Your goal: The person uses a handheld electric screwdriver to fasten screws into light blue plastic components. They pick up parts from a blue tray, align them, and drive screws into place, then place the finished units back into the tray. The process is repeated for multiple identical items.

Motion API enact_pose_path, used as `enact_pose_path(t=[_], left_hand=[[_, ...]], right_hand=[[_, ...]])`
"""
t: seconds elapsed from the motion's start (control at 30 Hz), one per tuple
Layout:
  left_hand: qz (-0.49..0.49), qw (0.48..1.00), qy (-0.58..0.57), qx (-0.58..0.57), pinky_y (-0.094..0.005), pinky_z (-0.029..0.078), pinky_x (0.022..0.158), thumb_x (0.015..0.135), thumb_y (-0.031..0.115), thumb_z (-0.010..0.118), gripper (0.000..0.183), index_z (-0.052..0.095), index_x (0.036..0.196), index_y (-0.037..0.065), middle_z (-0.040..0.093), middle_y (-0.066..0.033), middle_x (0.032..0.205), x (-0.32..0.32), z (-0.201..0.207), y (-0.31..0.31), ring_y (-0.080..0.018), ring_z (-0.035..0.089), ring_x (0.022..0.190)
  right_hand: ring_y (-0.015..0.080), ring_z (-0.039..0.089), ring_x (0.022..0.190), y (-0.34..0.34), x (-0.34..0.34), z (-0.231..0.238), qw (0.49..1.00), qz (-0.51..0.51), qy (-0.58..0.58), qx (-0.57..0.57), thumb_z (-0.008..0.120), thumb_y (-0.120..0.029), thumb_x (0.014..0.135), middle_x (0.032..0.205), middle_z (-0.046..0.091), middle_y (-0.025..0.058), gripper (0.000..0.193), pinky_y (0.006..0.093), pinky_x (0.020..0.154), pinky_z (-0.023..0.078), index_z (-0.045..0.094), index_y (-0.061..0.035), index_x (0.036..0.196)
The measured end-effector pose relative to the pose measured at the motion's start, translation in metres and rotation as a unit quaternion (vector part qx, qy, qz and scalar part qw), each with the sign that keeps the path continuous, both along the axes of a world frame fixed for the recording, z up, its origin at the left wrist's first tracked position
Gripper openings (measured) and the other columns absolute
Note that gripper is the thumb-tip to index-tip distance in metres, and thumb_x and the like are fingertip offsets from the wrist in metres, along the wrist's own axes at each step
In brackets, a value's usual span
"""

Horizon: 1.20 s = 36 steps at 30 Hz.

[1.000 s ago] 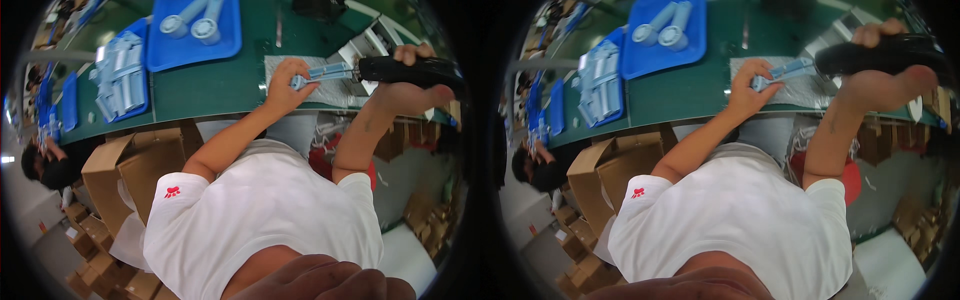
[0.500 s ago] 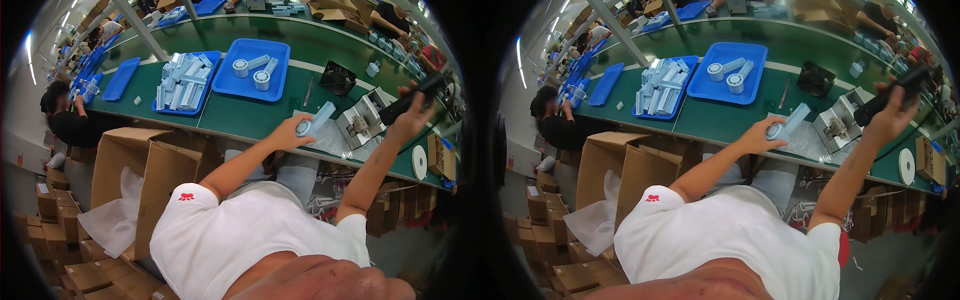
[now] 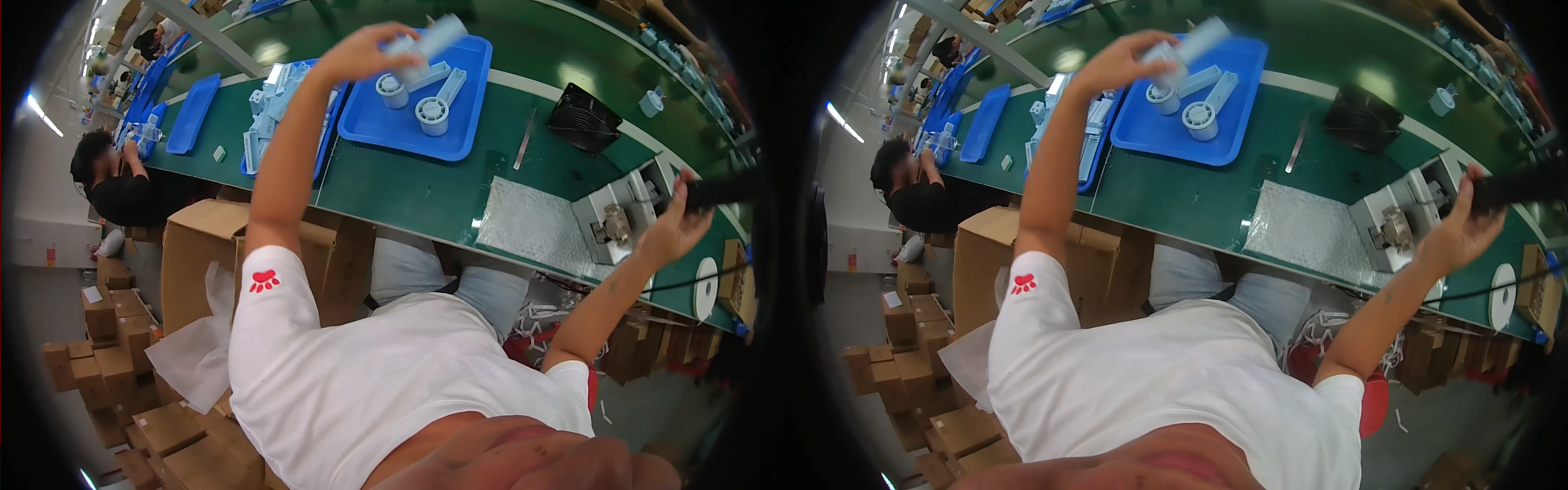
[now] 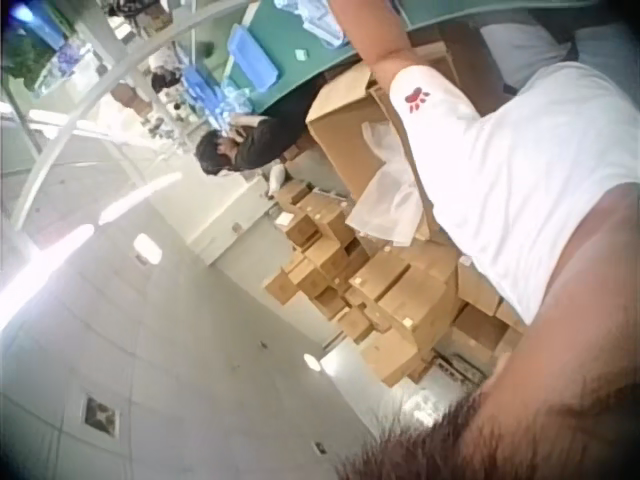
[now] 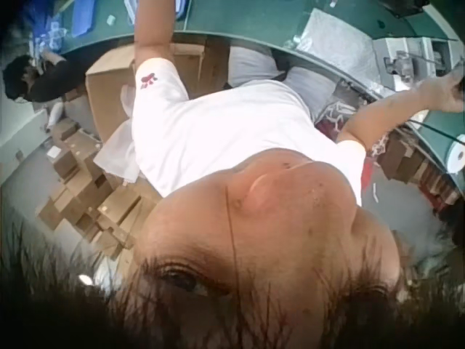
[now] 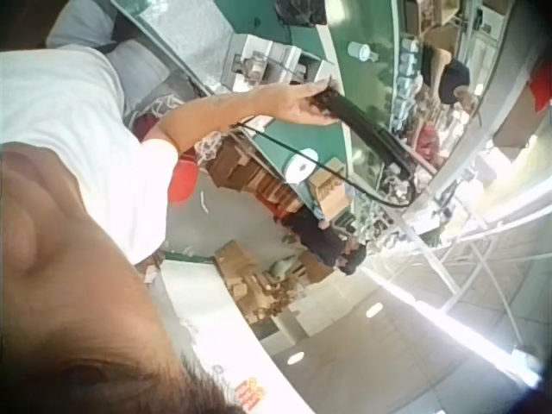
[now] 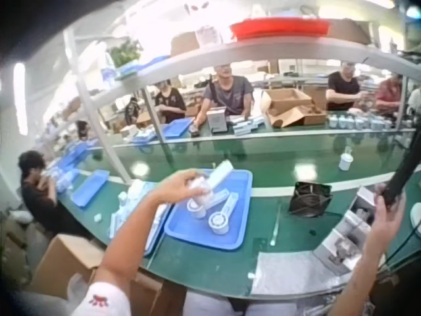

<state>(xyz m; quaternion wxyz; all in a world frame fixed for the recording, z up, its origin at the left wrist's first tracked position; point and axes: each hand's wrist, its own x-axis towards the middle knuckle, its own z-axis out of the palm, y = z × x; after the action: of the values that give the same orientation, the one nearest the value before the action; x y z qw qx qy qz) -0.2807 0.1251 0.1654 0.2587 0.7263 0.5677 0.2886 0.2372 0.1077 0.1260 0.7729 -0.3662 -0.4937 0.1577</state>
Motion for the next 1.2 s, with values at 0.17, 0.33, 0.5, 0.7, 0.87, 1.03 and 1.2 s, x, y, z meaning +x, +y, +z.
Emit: enact_pose_path(t=[0.17, 0.33, 0.5, 0.7, 0.87, 1.03, 1.2], left_hand=[[0.247, 0.948, 0.182, 0.085, -0.0392, 0.055, 0.096, 0.077, 0.065, 0.08, 0.083, 0.065, 0.136, 0.008, 0.072, -0.0185, 0.122, -0.119, -0.046, 0.139, -0.0308, 0.072, 0.109], [0.329, 0.899, 0.284, 0.06, -0.0456, 0.052, 0.101, 0.079, 0.06, 0.079, 0.079, 0.061, 0.136, 0.007, 0.067, -0.0226, 0.128, -0.185, -0.115, 0.246, -0.0381, 0.065, 0.12], [0.383, 0.877, 0.289, 0.018, -0.0475, 0.052, 0.101, 0.084, 0.057, 0.077, 0.08, 0.055, 0.139, 0.004, 0.064, -0.0261, 0.133, -0.178, -0.136, 0.265, -0.0402, 0.062, 0.122], [0.323, 0.867, 0.345, 0.157, -0.048, 0.046, 0.109, 0.085, 0.056, 0.076, 0.086, 0.048, 0.147, 0.003, 0.054, -0.029, 0.143, -0.095, -0.098, 0.223, -0.0437, 0.054, 0.131], [0.001, 0.947, 0.319, -0.032, -0.0449, 0.049, 0.107, 0.082, 0.061, 0.078, 0.083, 0.056, 0.143, 0.009, 0.058, -0.0216, 0.142, -0.047, -0.039, 0.087, -0.0385, 0.06, 0.129], [0.002, 0.928, 0.353, -0.119, -0.0489, 0.051, 0.103, 0.082, 0.042, 0.078, 0.077, 0.051, 0.144, 0.006, 0.058, -0.0248, 0.135, -0.013, -0.072, 0.021, -0.0439, 0.06, 0.123], [0.063, 0.943, 0.327, -0.004, -0.0507, 0.053, 0.099, 0.074, 0.034, 0.074, 0.074, 0.054, 0.138, 0.002, 0.06, -0.0284, 0.131, -0.016, -0.114, 0.03, -0.045, 0.063, 0.117]], right_hand=[[0.0373, 0.065, 0.119, -0.005, 0.004, -0.018, 0.989, -0.099, -0.088, 0.06, 0.063, 0.006, 0.097, 0.134, 0.057, 0.0305, 0.052, 0.0453, 0.103, 0.056, 0.038, 0.0107, 0.143], [0.0392, 0.063, 0.112, -0.022, -0.004, -0.009, 0.915, -0.279, -0.186, 0.225, 0.06, -0.031, 0.099, 0.125, 0.059, 0.0267, 0.055, 0.0493, 0.097, 0.056, 0.042, 0.0032, 0.138], [0.0315, 0.065, 0.09, -0.037, -0.074, -0.054, 0.954, 0.006, -0.285, 0.092, 0.06, -0.019, 0.096, 0.11, 0.064, 0.0214, 0.041, 0.0419, 0.079, 0.057, 0.051, 0.0019, 0.13], [0.0254, 0.067, 0.08, -0.043, -0.162, -0.064, 0.913, 0.245, -0.315, -0.085, 0.069, 0.01, 0.079, 0.112, 0.067, 0.0205, 0.035, 0.0333, 0.072, 0.056, 0.068, 0.0022, 0.112], [0.0189, 0.066, 0.076, -0.056, -0.172, -0.056, 0.909, 0.285, -0.292, -0.084, 0.069, 0.014, 0.076, 0.115, 0.065, 0.0198, 0.043, 0.0295, 0.07, 0.055, 0.067, 0.0016, 0.118], [0.0235, 0.066, 0.081, -0.078, -0.123, -0.041, 0.974, 0.072, -0.213, 0.028, 0.067, 0.013, 0.08, 0.118, 0.062, 0.0209, 0.043, 0.0327, 0.072, 0.056, 0.062, 0.0051, 0.122], [0.0281, 0.063, 0.105, -0.068, 0.0, -0.007, 0.923, -0.275, -0.166, 0.214, 0.064, 0.006, 0.093, 0.122, 0.06, 0.0192, 0.034, 0.0392, 0.093, 0.053, 0.055, 0.0053, 0.126]])
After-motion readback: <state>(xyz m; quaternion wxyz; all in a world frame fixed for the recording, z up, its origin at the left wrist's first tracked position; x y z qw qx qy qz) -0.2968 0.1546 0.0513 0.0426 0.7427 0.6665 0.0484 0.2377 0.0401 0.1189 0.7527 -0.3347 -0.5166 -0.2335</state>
